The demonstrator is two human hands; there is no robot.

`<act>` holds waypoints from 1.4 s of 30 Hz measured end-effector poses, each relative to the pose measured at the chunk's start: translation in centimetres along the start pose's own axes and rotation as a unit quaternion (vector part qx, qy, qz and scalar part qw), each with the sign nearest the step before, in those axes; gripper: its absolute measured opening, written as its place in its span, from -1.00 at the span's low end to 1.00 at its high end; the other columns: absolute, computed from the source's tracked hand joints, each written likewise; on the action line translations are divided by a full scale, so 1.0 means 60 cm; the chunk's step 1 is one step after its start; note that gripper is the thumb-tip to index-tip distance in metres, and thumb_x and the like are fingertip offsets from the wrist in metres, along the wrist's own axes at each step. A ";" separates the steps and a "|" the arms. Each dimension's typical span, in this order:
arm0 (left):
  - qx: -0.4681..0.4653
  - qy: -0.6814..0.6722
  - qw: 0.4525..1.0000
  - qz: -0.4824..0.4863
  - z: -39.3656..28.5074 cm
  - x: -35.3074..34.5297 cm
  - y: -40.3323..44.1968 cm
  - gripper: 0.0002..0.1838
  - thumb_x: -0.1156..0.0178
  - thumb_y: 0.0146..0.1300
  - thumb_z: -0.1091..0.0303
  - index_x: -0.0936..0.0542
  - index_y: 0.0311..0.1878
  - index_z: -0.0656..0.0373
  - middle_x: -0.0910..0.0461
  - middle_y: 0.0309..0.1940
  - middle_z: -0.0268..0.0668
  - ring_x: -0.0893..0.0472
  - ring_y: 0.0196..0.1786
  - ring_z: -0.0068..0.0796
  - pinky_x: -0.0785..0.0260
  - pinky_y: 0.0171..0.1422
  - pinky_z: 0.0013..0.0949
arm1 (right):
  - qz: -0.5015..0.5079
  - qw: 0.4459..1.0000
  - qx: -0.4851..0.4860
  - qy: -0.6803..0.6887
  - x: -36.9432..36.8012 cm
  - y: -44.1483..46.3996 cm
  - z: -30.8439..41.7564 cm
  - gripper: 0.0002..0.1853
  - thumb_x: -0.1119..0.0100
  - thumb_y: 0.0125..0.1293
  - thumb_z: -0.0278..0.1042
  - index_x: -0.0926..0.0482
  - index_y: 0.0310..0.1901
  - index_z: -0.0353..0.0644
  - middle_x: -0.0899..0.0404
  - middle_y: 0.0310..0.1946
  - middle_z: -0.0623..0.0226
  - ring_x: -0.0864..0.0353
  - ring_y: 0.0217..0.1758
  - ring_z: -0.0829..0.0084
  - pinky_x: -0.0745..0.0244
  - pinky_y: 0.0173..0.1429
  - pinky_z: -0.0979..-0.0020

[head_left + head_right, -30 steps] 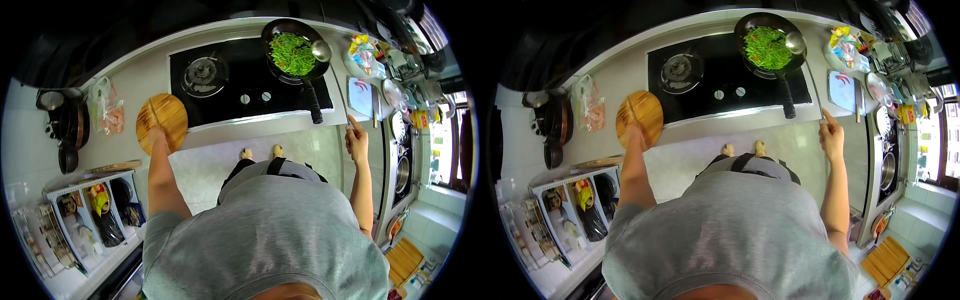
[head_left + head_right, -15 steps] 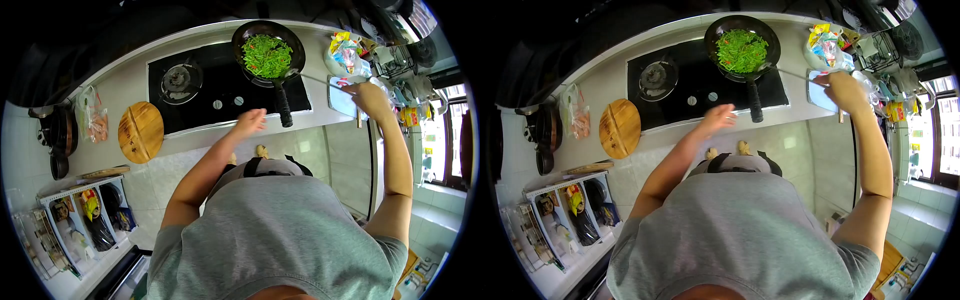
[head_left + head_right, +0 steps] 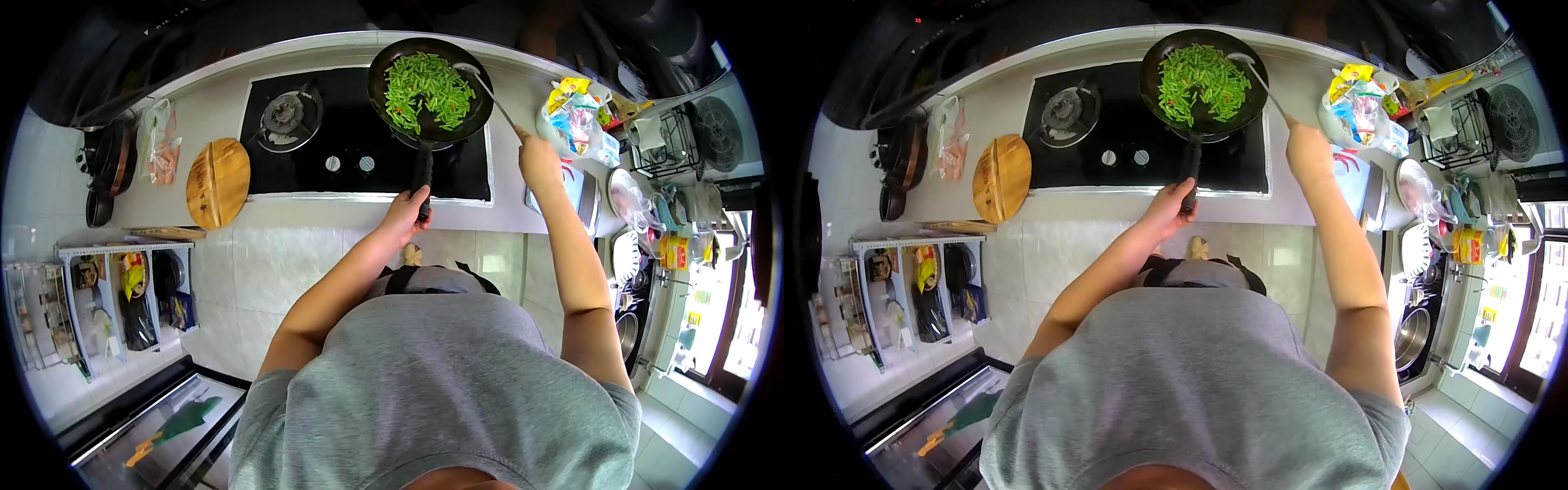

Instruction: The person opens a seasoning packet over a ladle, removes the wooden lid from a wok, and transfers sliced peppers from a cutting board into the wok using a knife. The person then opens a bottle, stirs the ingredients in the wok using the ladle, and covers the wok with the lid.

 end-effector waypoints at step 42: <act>-0.012 0.066 0.998 0.000 -0.041 0.030 -0.023 -0.62 -0.18 0.38 -0.03 -0.40 -0.23 0.11 -0.50 -0.51 -0.35 -0.49 -0.56 -0.56 -0.35 -0.54 -0.48 | 0.060 0.972 -0.013 0.227 -0.104 -0.036 0.003 -0.57 -0.18 0.25 -0.47 -0.57 0.19 -0.16 -0.64 -0.26 -0.20 -0.66 -0.19 -0.08 -0.51 0.01 0.13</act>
Point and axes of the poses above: each hand's wrist, its own y-axis towards the middle knuckle, its own x-axis out of the back of the hand, z = x × y, the point moved 6 cm from there along y, towards the middle knuckle
